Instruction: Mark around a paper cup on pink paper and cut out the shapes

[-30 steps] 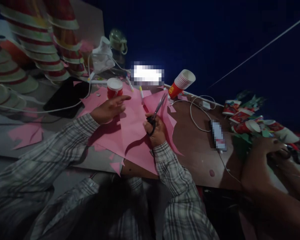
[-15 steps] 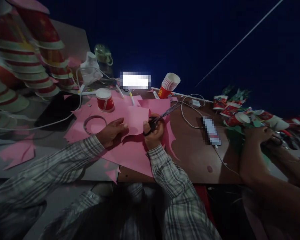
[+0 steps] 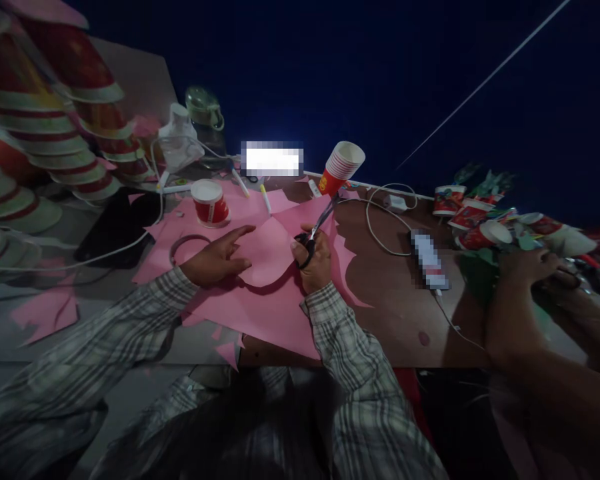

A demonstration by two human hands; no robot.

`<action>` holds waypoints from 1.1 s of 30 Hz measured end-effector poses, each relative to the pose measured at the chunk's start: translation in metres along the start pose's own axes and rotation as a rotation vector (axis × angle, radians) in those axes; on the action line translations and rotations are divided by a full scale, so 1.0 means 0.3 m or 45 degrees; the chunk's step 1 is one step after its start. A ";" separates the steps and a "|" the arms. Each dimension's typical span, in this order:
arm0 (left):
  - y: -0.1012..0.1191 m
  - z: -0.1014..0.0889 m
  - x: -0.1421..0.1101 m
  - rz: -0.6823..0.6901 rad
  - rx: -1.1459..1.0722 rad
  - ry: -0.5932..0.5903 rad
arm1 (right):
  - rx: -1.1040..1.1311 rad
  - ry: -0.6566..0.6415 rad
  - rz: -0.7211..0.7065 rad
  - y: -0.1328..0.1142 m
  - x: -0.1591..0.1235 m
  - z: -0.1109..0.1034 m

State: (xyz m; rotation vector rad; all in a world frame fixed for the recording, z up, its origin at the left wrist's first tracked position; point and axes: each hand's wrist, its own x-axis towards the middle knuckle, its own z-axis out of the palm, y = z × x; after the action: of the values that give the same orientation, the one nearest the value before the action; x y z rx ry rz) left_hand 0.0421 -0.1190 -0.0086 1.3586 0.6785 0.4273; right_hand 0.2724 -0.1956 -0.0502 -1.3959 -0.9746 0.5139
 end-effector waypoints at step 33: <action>-0.013 0.144 0.032 -0.122 -1.216 0.761 | -0.070 -0.569 0.061 -0.064 -0.150 0.113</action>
State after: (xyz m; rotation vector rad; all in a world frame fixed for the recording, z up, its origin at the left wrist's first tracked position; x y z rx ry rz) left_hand 0.0775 -0.1456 -0.0113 0.2766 0.8556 0.9486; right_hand 0.2164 -0.2151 -0.0472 -1.3837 -1.3219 0.8641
